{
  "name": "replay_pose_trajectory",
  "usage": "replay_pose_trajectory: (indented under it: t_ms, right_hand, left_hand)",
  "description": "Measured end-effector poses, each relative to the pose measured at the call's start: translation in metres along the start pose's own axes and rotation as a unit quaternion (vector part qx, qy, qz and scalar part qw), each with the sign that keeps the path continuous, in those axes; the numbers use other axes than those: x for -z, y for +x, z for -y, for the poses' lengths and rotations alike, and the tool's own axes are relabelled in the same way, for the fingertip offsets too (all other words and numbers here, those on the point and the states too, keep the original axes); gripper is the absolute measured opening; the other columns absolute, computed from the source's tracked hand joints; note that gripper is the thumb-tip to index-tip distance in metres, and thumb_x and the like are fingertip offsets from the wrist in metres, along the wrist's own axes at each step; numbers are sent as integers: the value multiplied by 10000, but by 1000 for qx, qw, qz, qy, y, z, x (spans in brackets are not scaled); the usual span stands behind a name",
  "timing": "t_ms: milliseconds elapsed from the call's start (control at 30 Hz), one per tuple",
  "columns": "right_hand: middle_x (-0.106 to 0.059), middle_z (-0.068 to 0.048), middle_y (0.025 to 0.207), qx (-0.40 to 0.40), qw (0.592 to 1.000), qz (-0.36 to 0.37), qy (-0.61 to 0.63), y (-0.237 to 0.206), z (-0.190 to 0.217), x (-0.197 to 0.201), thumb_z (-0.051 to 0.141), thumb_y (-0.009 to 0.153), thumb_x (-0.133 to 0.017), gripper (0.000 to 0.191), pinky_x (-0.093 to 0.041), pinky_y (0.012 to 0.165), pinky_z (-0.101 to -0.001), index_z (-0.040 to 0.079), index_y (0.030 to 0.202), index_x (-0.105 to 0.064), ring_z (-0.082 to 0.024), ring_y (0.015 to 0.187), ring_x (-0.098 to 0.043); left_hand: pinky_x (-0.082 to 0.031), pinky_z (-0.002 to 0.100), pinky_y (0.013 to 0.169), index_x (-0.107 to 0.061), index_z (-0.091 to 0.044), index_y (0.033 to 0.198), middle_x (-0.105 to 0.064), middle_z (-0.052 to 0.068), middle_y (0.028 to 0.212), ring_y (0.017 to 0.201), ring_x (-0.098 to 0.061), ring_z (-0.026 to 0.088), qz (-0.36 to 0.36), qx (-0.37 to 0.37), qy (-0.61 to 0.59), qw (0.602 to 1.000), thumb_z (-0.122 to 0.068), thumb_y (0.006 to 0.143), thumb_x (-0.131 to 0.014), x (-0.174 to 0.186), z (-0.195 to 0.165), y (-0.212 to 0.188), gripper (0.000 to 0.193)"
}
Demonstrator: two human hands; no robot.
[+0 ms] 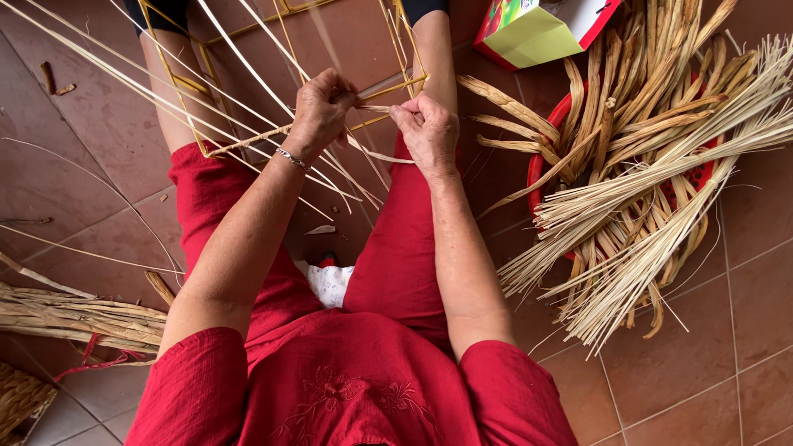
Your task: The person sits on the floor and weaves thin dried palm leaves into a yellow wire basket frame. They repeatedly pick leaves from a red basket, thread them through the frame, and tuck them in to build up the basket wall.
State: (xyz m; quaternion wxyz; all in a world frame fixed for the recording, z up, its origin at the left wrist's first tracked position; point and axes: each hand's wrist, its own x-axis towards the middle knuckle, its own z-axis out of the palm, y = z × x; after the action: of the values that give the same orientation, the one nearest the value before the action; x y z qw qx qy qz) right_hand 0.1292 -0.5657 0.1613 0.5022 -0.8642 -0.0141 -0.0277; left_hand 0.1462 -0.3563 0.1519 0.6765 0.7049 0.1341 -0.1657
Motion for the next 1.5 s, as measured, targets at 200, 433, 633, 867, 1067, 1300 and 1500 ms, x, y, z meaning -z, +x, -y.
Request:
replay_pose_trajectory:
  t_ms: [200, 433, 633, 867, 1067, 1300, 1500]
  right_hand:
    - [-708, -15, 709, 18, 999, 41, 31, 3, 10, 14, 146, 857, -862, 227, -540, 599, -236, 27, 789, -682, -62, 632, -647]
    - [-604, -6, 675, -191, 888, 154, 388, 40, 20, 36, 224, 959, -826, 270, -450, 532, -273, 77, 789, -677, -90, 549, -516]
    - [-741, -115, 869, -142, 836, 146, 509, 68, 51, 65, 289, 1030, -641, 244, -597, 708, -392, 69, 925, -640, -217, 782, -731]
    - [-750, -192, 1108, -125, 868, 117, 466, 150, 21, 1, 364, 970, -688, 440, -616, 958, -471, -31, 1160, -649, -307, 1064, -739]
    - [-732, -87, 1204, -155, 893, 178, 382, 170, 9, -42, 578, 922, -600, 593, -604, 970, -482, 81, 1243, -623, -256, 1136, -736]
    - [-730, -121, 688, -57, 986, 82, -135, 127, 34, -8, 475, 993, -604, 518, -606, 717, -388, 39, 727, -691, -220, 672, -763]
    - [-753, -138, 790, 171, 967, 162, -101, 24, 13, -9, 90, 881, -707, 196, -556, 729, -407, 25, 1055, -772, -267, 704, -713]
  left_hand:
    - [-492, 263, 308, -570, -53, 1001, -770, 108, 929, 484, -626, 101, 13, 29, -7, 999, 23, 988, -542, 2, -2, 2, 82]
    - [-509, 309, 369, -479, -50, 1053, -752, 97, 929, 586, -666, 148, 58, -28, 68, 996, 45, 885, -669, 8, 1, -5, 272]
    - [-614, 356, 704, -509, -87, 1063, -776, 70, 882, 817, -780, 222, -90, -166, 239, 953, -15, 823, -792, -12, 17, -2, 377]
    - [-605, 403, 672, -560, -84, 1150, -765, 116, 902, 817, -764, 314, -101, -218, 272, 932, -1, 904, -728, -12, 18, -13, 310]
    - [-611, 421, 703, -696, -91, 1124, -769, 124, 896, 799, -761, 310, -92, -226, 304, 921, -66, 921, -718, -8, 20, -8, 206]
    - [-624, 400, 517, -748, -40, 1004, -750, 98, 848, 650, -747, 253, 4, -18, 228, 974, -13, 917, -635, 0, 1, 6, 145]
    - [-600, 321, 409, -723, 12, 960, -712, 108, 766, 475, -648, 145, 98, 117, 165, 974, -44, 905, -710, 1, -20, 14, 79]
